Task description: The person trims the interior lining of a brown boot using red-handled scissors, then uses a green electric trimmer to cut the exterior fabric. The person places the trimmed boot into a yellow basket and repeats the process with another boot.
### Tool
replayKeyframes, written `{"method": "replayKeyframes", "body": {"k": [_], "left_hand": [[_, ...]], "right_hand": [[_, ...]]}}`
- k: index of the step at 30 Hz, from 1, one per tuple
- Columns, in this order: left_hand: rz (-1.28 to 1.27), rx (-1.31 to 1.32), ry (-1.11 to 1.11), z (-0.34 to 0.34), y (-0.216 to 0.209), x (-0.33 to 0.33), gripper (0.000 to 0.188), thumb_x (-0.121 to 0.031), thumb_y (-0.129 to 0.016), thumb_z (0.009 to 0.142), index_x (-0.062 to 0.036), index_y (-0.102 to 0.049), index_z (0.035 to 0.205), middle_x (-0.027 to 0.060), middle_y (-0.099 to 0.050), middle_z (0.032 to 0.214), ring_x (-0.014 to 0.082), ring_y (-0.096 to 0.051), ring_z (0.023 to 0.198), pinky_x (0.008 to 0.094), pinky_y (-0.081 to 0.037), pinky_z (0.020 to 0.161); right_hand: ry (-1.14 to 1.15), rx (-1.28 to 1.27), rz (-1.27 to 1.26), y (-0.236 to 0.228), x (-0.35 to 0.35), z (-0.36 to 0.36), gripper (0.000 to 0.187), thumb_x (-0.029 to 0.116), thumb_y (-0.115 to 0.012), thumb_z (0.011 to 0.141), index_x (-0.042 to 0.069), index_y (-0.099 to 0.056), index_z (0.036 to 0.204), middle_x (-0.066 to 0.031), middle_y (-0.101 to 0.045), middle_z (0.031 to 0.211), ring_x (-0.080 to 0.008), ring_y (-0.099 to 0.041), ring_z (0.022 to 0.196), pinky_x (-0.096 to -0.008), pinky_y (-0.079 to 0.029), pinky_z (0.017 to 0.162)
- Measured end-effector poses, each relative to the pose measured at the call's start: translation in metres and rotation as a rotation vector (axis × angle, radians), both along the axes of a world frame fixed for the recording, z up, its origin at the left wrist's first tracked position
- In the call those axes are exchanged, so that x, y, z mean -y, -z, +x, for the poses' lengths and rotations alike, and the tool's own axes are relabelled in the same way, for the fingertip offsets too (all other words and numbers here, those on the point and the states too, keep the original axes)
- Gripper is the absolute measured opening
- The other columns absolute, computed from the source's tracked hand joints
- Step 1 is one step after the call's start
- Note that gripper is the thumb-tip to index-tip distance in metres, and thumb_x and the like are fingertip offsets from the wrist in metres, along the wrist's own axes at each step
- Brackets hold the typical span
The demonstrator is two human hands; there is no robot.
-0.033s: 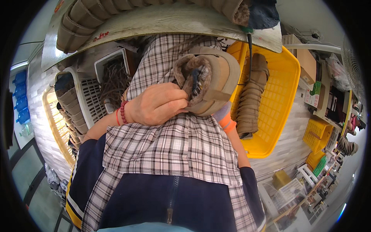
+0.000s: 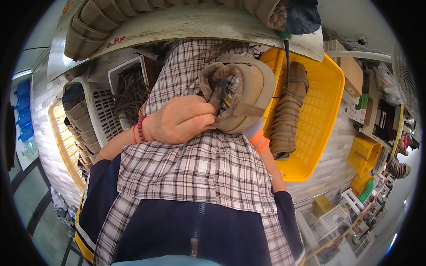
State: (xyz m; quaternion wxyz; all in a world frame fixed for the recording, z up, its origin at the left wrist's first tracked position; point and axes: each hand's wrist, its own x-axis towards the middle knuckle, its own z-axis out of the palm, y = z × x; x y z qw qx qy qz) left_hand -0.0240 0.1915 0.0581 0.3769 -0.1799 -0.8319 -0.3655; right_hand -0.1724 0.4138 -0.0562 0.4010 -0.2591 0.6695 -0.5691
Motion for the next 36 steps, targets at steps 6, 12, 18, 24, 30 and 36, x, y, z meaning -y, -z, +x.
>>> {"method": "replayKeyframes", "body": {"k": [6,12,18,24,30,36], "left_hand": [[0.017,0.008,-0.001,0.002,0.002,0.003,0.022,0.0,-0.067,0.072,0.0054,-0.057,0.091,0.0163,-0.058,0.091,0.0261,-0.059,0.069,0.0317,-0.05,0.054],[0.029,0.013,0.002,0.001,0.002,0.004,0.021,-0.001,-0.068,0.073,0.0052,-0.057,0.09,0.016,-0.059,0.091,0.026,-0.059,0.069,0.0316,-0.05,0.054],[0.031,0.033,0.013,0.001,0.003,0.006,0.021,0.0,-0.068,0.073,0.0051,-0.058,0.091,0.0161,-0.059,0.091,0.026,-0.06,0.07,0.0316,-0.05,0.054],[0.026,0.018,-0.001,0.0,0.004,0.006,0.023,-0.001,-0.067,0.072,0.0052,-0.058,0.092,0.0161,-0.059,0.091,0.0264,-0.06,0.071,0.0318,-0.05,0.055],[0.034,0.01,-0.011,0.0,0.003,0.005,0.023,-0.001,-0.066,0.071,0.0056,-0.057,0.091,0.0158,-0.058,0.09,0.0256,-0.059,0.07,0.0318,-0.05,0.055],[0.037,0.042,-0.019,-0.001,-0.006,0.005,0.025,-0.002,-0.068,0.068,0.0045,-0.057,0.088,0.0146,-0.056,0.088,0.0256,-0.057,0.068,0.0335,-0.049,0.056]], "right_hand": [[0.027,0.02,0.021,-0.001,0.004,0.004,0.029,0.005,-0.055,0.088,0.0,-0.055,0.116,-0.0088,-0.064,0.105,-0.0154,-0.06,0.095,-0.0271,-0.048,0.08],[0.047,0.028,0.04,-0.004,0.004,0.005,0.028,0.006,-0.056,0.088,0.0,-0.055,0.116,-0.008,-0.064,0.104,-0.0152,-0.06,0.094,-0.0269,-0.048,0.08],[0.068,0.032,0.049,-0.006,0.003,0.006,0.028,0.006,-0.056,0.088,0.0,-0.055,0.115,-0.0073,-0.064,0.104,-0.0149,-0.06,0.093,-0.0267,-0.048,0.079],[0.096,0.03,0.055,-0.007,0.001,0.005,0.028,0.006,-0.057,0.088,0.0,-0.056,0.115,-0.0065,-0.064,0.103,-0.0147,-0.06,0.092,-0.0265,-0.048,0.079],[0.17,0.025,0.1,-0.016,-0.01,0.006,0.027,0.006,-0.057,0.088,0.0,-0.056,0.114,-0.0058,-0.064,0.102,-0.0144,-0.061,0.091,-0.0263,-0.048,0.078],[0.231,-0.027,0.194,-0.047,-0.024,-0.006,0.03,0.005,-0.057,0.087,-0.002,-0.055,0.116,-0.009,-0.063,0.105,-0.0194,-0.061,0.093,-0.029,-0.048,0.083]]}}
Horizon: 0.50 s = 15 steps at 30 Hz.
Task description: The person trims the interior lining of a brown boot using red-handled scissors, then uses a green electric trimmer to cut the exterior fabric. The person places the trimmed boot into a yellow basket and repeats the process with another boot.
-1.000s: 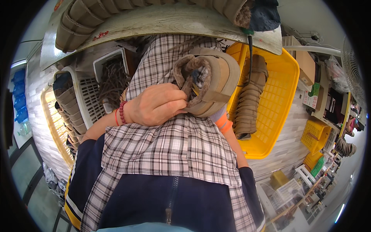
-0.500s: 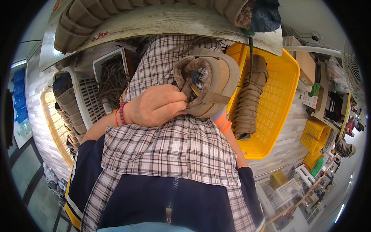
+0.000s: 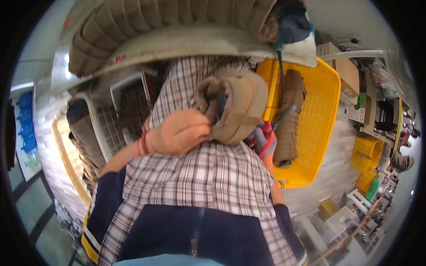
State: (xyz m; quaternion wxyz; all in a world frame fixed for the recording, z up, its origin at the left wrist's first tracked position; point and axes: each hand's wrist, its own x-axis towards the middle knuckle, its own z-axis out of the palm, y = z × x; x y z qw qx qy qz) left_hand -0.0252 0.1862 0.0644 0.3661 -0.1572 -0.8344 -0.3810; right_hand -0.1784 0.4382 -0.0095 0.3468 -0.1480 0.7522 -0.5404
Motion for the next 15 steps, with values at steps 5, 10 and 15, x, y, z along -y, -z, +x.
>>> {"method": "replayKeyframes", "body": {"k": [5,10,15], "left_hand": [[-0.022,-0.008,0.029,-0.014,-0.027,0.007,0.027,-0.002,-0.073,0.066,0.002,-0.057,0.087,0.0138,-0.056,0.086,0.0268,-0.058,0.068,0.0339,-0.049,0.056],[-0.162,-0.083,0.045,-0.049,-0.063,0.034,0.028,-0.008,-0.077,0.068,-0.0002,-0.059,0.088,0.0159,-0.059,0.094,0.0305,-0.06,0.083,0.0356,-0.05,0.069],[-0.368,-0.096,-0.522,-0.12,-0.08,0.132,0.037,-0.017,-0.07,0.076,-0.0087,-0.058,0.11,0.0106,-0.057,0.118,0.0298,-0.051,0.11,0.0417,-0.04,0.094]], "right_hand": [[0.144,-0.013,-0.51,-0.054,0.059,0.008,0.037,0.004,-0.058,0.082,-0.003,-0.053,0.118,-0.0123,-0.062,0.106,-0.0224,-0.06,0.097,-0.0315,-0.046,0.088],[0.176,-0.32,-0.427,-0.164,0.089,-0.012,0.056,0.004,-0.06,0.066,-0.006,-0.049,0.121,-0.0147,-0.058,0.11,-0.0257,-0.055,0.103,-0.0356,-0.042,0.094],[0.358,-1.512,0.03,-0.149,0.115,-0.109,0.038,0.009,-0.07,0.073,-0.001,-0.055,0.107,-0.0112,-0.061,0.086,-0.0212,-0.059,0.079,-0.0321,-0.048,0.072]]}}
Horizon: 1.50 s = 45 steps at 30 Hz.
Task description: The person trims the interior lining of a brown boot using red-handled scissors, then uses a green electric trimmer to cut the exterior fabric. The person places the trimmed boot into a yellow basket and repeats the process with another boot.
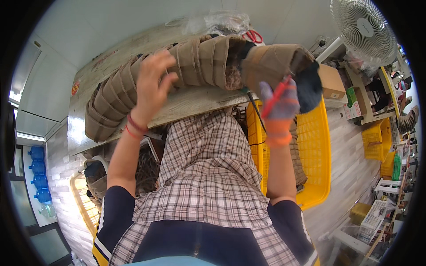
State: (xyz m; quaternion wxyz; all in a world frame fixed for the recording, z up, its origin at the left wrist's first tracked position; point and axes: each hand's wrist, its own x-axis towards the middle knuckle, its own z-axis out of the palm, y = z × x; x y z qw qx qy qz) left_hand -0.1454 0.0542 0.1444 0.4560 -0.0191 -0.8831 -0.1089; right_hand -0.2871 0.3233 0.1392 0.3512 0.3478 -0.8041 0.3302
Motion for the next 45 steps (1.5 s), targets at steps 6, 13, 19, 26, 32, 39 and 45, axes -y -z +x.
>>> {"method": "replayKeyframes", "body": {"k": [6,13,19,26,32,39,45], "left_hand": [[0.106,0.51,-0.343,-0.063,0.044,0.134,0.06,-0.062,-0.052,0.081,-0.0191,-0.058,0.123,0.0075,-0.055,0.128,0.0313,-0.049,0.117,0.0455,-0.034,0.1],[0.312,0.654,-0.248,-0.064,0.045,0.134,0.062,-0.067,-0.051,0.078,-0.0172,-0.066,0.112,0.006,-0.065,0.111,0.0272,-0.06,0.102,0.0386,-0.046,0.087],[0.231,0.644,-0.206,-0.066,0.039,0.128,0.061,-0.062,-0.051,0.08,-0.0168,-0.062,0.119,0.0086,-0.064,0.114,0.0295,-0.058,0.107,0.0378,-0.046,0.088],[-0.047,0.004,-0.466,0.09,0.023,0.174,0.026,-0.01,-0.055,0.083,-0.0103,-0.064,0.107,0.0069,-0.06,0.115,0.0279,-0.056,0.106,0.0398,-0.043,0.089],[0.642,0.295,-0.739,0.217,0.07,0.227,0.055,-0.008,-0.05,0.086,-0.0182,-0.039,0.139,0.0121,-0.04,0.141,0.0298,-0.046,0.123,0.0398,-0.035,0.103],[-0.174,0.736,-0.495,0.185,0.022,0.203,0.082,0.008,-0.045,0.077,-0.033,-0.024,0.145,0.0106,-0.032,0.146,0.0294,-0.04,0.128,0.042,-0.033,0.105],[-0.318,0.67,-0.362,0.163,0.011,0.204,0.043,-0.005,-0.048,0.085,-0.0205,-0.055,0.124,0.0125,-0.047,0.134,0.0335,-0.05,0.114,0.0401,-0.041,0.097]], "right_hand": [[-0.444,0.681,-0.348,0.084,0.096,-0.069,0.038,0.015,-0.077,0.073,0.0,-0.057,0.101,-0.0054,-0.062,0.084,-0.0162,-0.057,0.072,-0.03,-0.047,0.067],[-0.714,0.689,-0.445,0.105,0.129,-0.089,0.038,0.009,-0.072,0.076,0.001,-0.058,0.11,-0.0037,-0.063,0.092,-0.015,-0.057,0.081,-0.0299,-0.047,0.075],[-0.708,0.664,-0.245,0.181,0.12,-0.149,0.028,0.013,-0.055,0.09,0.004,-0.055,0.116,0.0008,-0.049,0.088,-0.0079,-0.046,0.07,-0.0233,-0.04,0.062],[-0.735,1.015,-0.582,0.122,0.097,-0.101,0.038,0.034,-0.052,0.094,0.001,-0.059,0.112,-0.0033,-0.059,0.098,-0.0097,-0.053,0.074,-0.0212,-0.038,0.061],[-0.65,1.089,-0.757,0.139,0.066,-0.07,0.044,0.038,-0.052,0.094,-0.002,-0.055,0.113,-0.0144,-0.065,0.101,-0.0185,-0.063,0.089,-0.0231,-0.041,0.057],[-0.578,1.083,-0.861,0.133,0.022,-0.035,0.046,0.034,-0.051,0.095,-0.006,-0.048,0.117,-0.0224,-0.061,0.108,-0.025,-0.064,0.087,-0.0238,-0.046,0.059],[-0.459,1.081,-0.783,0.129,-0.015,-0.016,0.047,0.036,-0.049,0.096,-0.006,-0.049,0.117,-0.0215,-0.062,0.106,-0.0235,-0.064,0.086,-0.0227,-0.046,0.059]]}}
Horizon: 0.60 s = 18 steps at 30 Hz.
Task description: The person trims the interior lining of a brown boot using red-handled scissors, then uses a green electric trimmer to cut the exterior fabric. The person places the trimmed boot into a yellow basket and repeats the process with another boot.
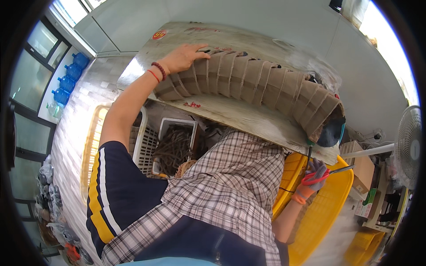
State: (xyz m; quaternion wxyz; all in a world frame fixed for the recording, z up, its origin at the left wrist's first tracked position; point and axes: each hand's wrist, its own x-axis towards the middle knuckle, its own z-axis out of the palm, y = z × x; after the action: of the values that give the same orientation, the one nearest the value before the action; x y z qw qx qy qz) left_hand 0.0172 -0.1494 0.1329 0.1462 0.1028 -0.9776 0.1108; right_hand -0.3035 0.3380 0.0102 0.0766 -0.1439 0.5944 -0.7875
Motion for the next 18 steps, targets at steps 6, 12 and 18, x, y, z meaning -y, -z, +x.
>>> {"method": "replayKeyframes", "body": {"k": [6,12,18], "left_hand": [[0.239,-0.198,-0.619,-0.078,0.009,-0.046,0.078,-0.071,-0.053,0.075,0.0035,-0.062,0.098,0.0183,-0.059,0.105,0.0336,-0.061,0.089,0.0379,-0.051,0.078],[0.261,-0.14,-0.718,-0.108,0.017,-0.058,0.073,-0.055,-0.057,0.08,0.002,-0.045,0.124,0.0188,-0.044,0.13,0.0356,-0.044,0.121,0.0636,-0.028,0.097],[-0.113,-0.058,-0.065,-0.131,0.006,-0.064,0.061,0.003,-0.049,0.082,-0.0231,-0.041,0.137,0.0138,-0.02,0.15,0.03,-0.029,0.135,0.0515,-0.019,0.111]], "right_hand": [[0.03,0.065,0.035,-0.001,-0.012,0.017,0.046,0.035,-0.053,0.094,-0.005,-0.051,0.117,-0.0201,-0.064,0.102,-0.0202,-0.065,0.08,-0.0227,-0.046,0.061],[0.038,0.032,0.014,0.002,-0.024,0.023,0.045,0.033,-0.053,0.095,-0.005,-0.051,0.118,-0.0202,-0.064,0.103,-0.0175,-0.064,0.078,-0.0216,-0.046,0.058],[0.08,0.05,0.059,-0.002,-0.033,0.031,0.046,0.035,-0.052,0.094,-0.005,-0.051,0.118,-0.0189,-0.064,0.102,-0.0176,-0.064,0.08,-0.0221,-0.047,0.057]]}}
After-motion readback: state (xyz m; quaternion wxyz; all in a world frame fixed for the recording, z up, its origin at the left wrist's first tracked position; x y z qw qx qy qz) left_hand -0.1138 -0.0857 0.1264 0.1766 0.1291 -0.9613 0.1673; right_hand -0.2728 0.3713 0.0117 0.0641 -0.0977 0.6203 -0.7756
